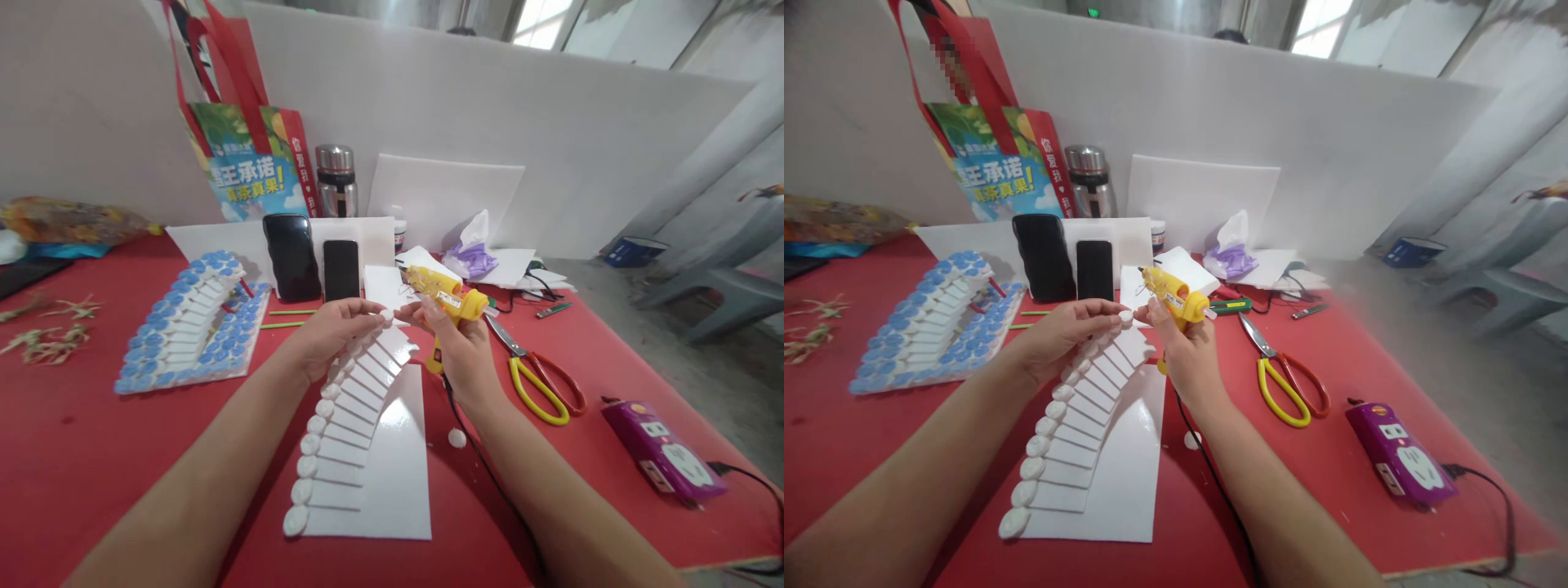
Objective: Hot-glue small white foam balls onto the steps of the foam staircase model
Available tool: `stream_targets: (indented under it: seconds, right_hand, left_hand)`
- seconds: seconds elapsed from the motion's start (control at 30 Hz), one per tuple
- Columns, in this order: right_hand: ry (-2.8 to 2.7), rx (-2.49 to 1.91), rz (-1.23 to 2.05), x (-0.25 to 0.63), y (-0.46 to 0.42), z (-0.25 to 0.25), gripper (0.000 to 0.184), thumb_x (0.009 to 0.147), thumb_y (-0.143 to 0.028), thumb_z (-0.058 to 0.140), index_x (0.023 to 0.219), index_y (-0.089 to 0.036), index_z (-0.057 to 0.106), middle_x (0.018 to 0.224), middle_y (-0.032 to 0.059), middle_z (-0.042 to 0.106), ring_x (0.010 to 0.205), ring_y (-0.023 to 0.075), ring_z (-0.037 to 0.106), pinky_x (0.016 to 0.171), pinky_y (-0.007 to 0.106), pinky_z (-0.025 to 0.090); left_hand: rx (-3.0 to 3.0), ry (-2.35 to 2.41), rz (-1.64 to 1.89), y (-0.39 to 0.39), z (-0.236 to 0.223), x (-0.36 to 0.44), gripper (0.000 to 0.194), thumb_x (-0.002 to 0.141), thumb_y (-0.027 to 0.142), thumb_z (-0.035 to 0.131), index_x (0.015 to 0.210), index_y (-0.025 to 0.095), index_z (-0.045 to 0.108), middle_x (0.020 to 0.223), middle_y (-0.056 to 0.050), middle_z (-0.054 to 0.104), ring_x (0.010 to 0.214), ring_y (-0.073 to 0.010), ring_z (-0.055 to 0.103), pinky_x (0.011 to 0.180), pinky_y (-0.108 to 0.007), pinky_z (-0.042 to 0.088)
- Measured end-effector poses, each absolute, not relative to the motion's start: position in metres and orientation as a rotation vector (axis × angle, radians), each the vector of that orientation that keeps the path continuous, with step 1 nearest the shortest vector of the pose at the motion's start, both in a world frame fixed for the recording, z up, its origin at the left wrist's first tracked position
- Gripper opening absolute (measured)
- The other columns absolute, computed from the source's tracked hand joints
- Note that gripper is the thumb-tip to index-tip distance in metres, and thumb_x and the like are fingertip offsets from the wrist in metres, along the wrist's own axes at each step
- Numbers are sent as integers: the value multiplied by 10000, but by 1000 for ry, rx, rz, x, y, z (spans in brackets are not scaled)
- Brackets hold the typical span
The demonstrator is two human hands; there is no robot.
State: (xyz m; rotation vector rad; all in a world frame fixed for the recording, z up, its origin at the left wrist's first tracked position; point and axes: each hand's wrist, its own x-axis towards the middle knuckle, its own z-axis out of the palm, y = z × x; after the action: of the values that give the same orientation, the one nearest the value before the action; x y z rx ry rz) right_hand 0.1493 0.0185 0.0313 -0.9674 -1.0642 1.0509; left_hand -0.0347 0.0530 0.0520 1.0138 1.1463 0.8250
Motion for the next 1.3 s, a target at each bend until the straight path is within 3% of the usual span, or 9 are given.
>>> stream_targets:
  seconds: [0.13,0.3,0.67,0.87,1.17,1.3]
  right_hand:
    - [-1061,-968,1052,148,17,31,261,921,-479,752,864,-228,797,992,54,827,1022,254,773,1028,435,559]
    - [-1052,-953,1068,148,16,30,246,922,-458,753,860,-223,790,991,52,829,1020,260,781,1021,430,563]
    - [-1084,-934,1065,149,17,29,280,922,-480,748,820,-221,771,993,59,819,1021,267,772,1022,455,568]
    - [-1071,-922,1083,149,17,29,252,924,-450,752,828,-220,793,975,55,822,1016,257,771,1015,430,572]
    - [-1075,-938,1080,150,18,30,277,892,-487,779,808,-223,785,963,53,826,999,256,782,990,407,586]
    - [-1056,-929,1083,153,18,26,265,913,-475,763,844,-221,798,977,59,828,1029,267,778,1035,446,570]
  left_hand:
    - [1043,1134,822,54,51,-36,399,714,372,915,1013,160,758,805,-13,730,632,-104,614,562,-223,443]
    - [1023,1112,807,55,49,-34,386,801,523,830,907,165,734,626,30,592,451,-63,416,432,-216,264]
    - [1008,1205,827,51,54,-27,297,781,423,854,886,183,714,686,5,688,547,-112,568,535,-244,430]
    - [989,1211,822,52,54,-26,238,822,379,821,887,178,712,670,8,686,541,-105,572,532,-233,433]
    - [995,1209,857,51,52,-27,335,727,422,892,886,180,724,698,8,697,570,-118,589,540,-239,435]
    - [988,1240,818,53,53,-28,378,772,528,852,875,183,737,607,32,604,461,-90,465,450,-238,308]
